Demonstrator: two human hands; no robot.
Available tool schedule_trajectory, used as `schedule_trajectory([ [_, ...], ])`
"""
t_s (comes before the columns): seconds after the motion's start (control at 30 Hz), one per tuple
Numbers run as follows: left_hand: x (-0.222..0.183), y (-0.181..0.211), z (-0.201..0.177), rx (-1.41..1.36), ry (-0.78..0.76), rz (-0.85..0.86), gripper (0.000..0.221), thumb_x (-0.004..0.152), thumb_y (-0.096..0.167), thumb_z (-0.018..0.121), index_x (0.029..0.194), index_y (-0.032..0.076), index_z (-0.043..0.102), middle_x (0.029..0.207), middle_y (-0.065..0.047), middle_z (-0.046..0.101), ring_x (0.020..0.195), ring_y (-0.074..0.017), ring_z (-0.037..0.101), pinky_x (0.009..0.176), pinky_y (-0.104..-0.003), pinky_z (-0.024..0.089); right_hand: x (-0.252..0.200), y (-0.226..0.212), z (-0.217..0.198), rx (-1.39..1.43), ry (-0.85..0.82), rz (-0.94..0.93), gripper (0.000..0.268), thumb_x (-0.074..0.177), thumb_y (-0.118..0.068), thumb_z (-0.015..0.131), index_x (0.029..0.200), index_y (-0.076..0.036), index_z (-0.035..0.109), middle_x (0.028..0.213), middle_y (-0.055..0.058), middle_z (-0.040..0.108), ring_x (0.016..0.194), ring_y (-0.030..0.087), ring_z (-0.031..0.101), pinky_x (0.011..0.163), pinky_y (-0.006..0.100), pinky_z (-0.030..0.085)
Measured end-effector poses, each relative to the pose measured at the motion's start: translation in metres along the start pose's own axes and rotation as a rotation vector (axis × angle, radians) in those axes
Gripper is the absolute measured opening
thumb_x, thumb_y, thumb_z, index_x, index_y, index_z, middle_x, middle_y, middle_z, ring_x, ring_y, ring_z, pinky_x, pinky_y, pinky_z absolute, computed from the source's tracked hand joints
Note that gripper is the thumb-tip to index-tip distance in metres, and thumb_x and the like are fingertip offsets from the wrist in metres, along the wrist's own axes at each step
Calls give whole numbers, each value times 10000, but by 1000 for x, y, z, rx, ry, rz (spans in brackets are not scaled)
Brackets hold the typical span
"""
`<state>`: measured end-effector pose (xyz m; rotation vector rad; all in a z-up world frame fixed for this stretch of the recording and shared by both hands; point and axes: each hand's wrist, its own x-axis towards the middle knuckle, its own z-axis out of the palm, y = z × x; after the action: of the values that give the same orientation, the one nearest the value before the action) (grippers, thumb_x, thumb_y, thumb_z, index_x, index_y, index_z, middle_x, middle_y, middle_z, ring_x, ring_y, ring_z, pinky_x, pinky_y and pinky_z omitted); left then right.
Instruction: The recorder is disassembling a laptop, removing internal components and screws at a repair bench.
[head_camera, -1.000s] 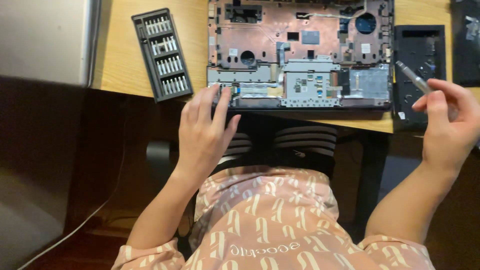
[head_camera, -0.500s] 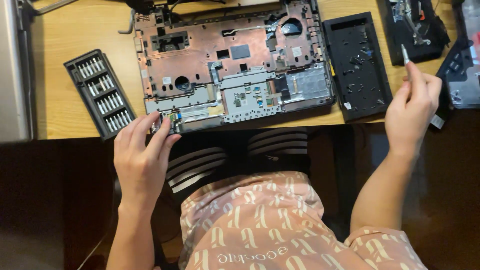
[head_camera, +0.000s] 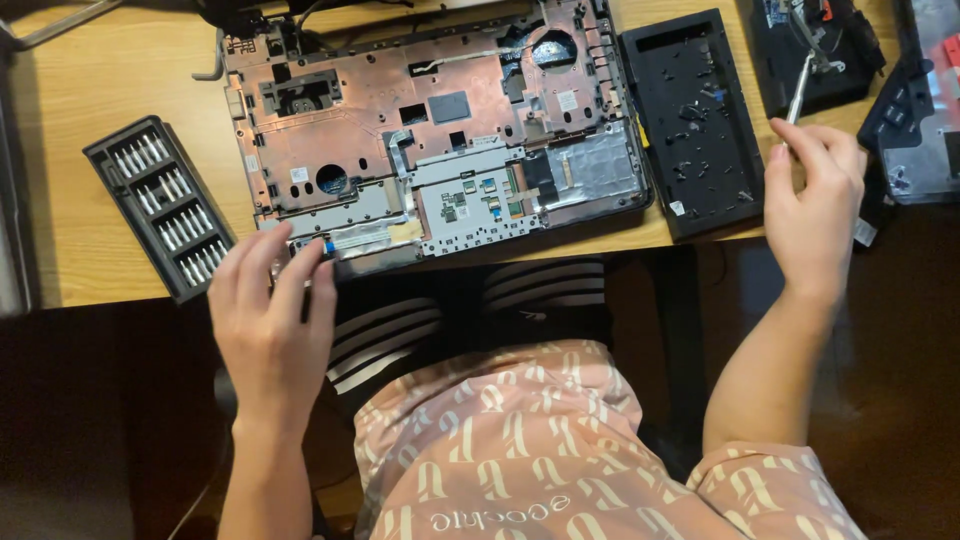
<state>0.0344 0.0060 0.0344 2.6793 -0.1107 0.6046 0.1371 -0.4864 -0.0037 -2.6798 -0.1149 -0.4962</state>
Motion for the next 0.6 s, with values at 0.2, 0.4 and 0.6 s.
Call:
schedule_trajectory([
  [0.2, 28, 41, 23, -90, -57, 173, 332, 939, 118, 780, 1246, 34, 689, 1358, -154, 625, 1296, -351, 567, 1104, -477, 440, 2, -10, -4, 54, -3, -21, 206, 1108, -51, 662, 1301, 2, 713, 1296, 190, 638, 1257, 359, 615, 1110, 418, 484],
  [0.4, 33, 41, 39, -56, -160, 286, 495, 939, 227, 767, 1339, -29, 628, 1446, -213, 559, 1373, -371, 511, 1139, -496, 400, 4, -10, -9, 77, -42, -67, 186, 1096, -42, 658, 1264, 18, 710, 1318, 185, 676, 1263, 353, 627, 1135, 420, 482],
  [0.6, 31, 28, 29, -102, -160, 245, 472, 942, 205, 757, 1339, -17, 631, 1440, -195, 574, 1363, -366, 525, 1150, -486, 404, 22, -32, -17, 59, -34, -110, 148, 1043, -40, 662, 1167, 19, 718, 1222, 185, 691, 1156, 375, 612, 1017, 446, 471],
])
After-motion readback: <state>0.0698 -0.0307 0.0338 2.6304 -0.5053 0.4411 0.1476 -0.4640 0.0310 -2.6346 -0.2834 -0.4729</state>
